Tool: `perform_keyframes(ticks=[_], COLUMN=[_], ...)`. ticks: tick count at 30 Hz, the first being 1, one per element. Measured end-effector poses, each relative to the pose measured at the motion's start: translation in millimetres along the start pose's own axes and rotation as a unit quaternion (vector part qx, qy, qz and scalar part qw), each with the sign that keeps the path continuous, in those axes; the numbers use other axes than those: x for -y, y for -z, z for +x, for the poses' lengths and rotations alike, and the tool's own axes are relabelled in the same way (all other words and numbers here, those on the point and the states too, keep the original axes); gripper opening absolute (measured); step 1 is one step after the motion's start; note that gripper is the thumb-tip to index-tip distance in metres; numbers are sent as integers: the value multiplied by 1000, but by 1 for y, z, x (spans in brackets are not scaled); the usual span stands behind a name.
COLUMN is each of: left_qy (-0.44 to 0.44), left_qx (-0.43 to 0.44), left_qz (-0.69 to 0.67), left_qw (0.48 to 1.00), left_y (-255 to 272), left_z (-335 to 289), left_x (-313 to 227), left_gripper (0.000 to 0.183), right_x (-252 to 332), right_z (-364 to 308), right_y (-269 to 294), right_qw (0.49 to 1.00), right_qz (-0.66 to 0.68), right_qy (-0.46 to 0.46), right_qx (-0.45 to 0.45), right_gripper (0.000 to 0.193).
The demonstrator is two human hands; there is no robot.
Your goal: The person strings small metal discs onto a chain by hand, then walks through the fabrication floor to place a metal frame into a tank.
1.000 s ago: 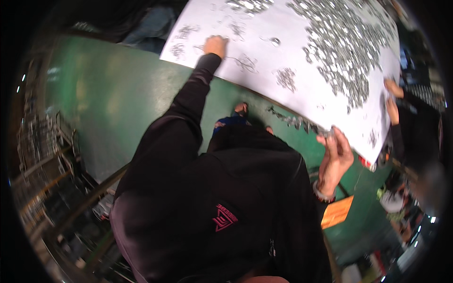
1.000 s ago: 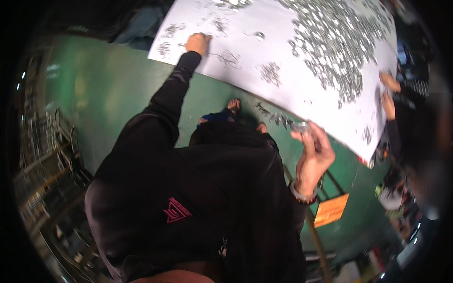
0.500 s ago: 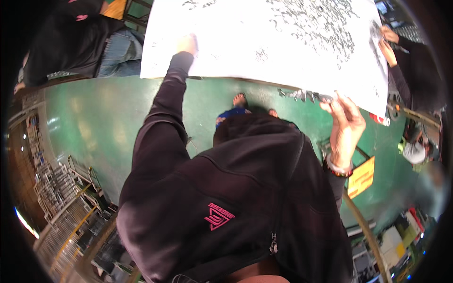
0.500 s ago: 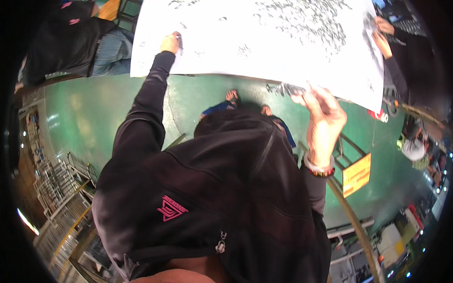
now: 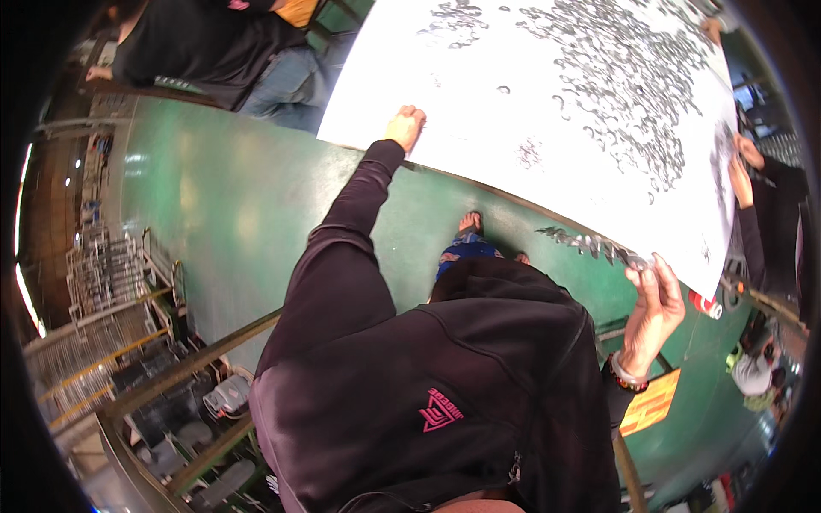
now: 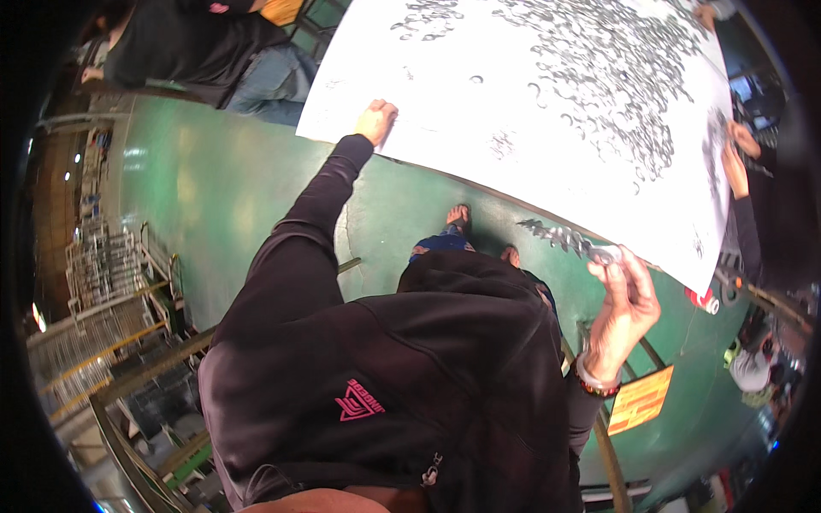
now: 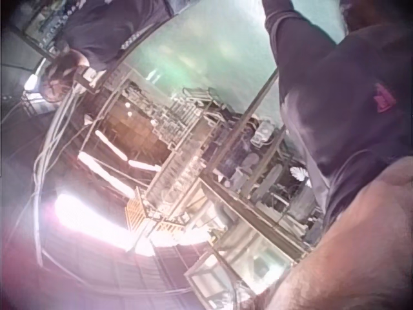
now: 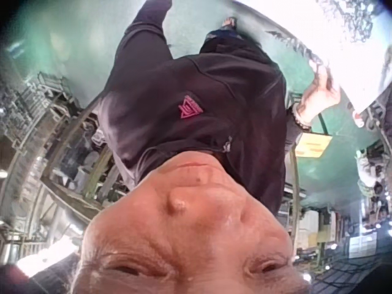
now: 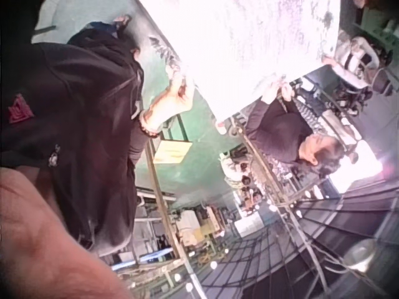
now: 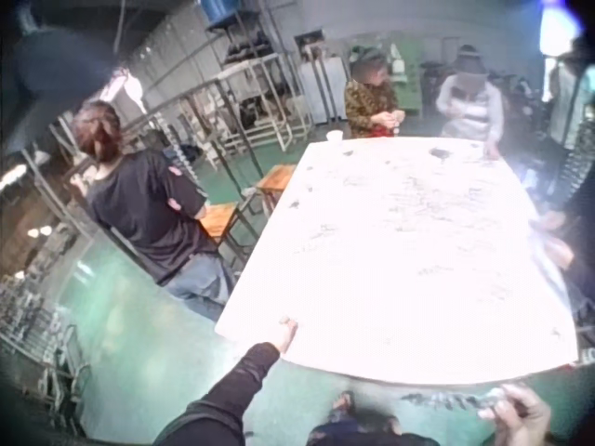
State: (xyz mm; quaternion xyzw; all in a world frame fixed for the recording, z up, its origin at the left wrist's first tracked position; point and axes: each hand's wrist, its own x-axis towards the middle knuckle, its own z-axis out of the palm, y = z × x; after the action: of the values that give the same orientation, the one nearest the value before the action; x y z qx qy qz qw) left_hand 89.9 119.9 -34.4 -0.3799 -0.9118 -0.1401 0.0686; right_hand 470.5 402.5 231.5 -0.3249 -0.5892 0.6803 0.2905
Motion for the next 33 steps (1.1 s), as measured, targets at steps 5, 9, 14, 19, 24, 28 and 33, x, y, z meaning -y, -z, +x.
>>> perform_keyframes(ticks=[5,9,14,19,24,28,33], left_qy=[77,88,-139,-199,-179,-122,-143], left_qx=[32,198,203,120,54,114,48], left_qz=[-157,-619,-629,-531,-503,-579,-510], left_qw=[984,755,738,815,844,798,847], left_y=[34,106,164,157,158,162,174], left_z=[26,37,22,19,14,5,-9], left_x=[-80,-216,-335,-354,-371,-382,-375], left_gripper=[11,13,13,12,14,9,5], right_x=[-11,-32,-37,-37,-28,-30,-58], right_z=[5,3,0,-3,-5,8,95], right_y=[0,7,8,8,9,21,79], right_qw=[999,999,999,997,998,995,995], right_qz=[7,41,33,25,39,38,-79], right_qy=[-36,-11,27,64,46,78,-50], right_qx=[10,18,-22,-21,-22,48,19], right_gripper=[20,20,14,13,14,15,26])
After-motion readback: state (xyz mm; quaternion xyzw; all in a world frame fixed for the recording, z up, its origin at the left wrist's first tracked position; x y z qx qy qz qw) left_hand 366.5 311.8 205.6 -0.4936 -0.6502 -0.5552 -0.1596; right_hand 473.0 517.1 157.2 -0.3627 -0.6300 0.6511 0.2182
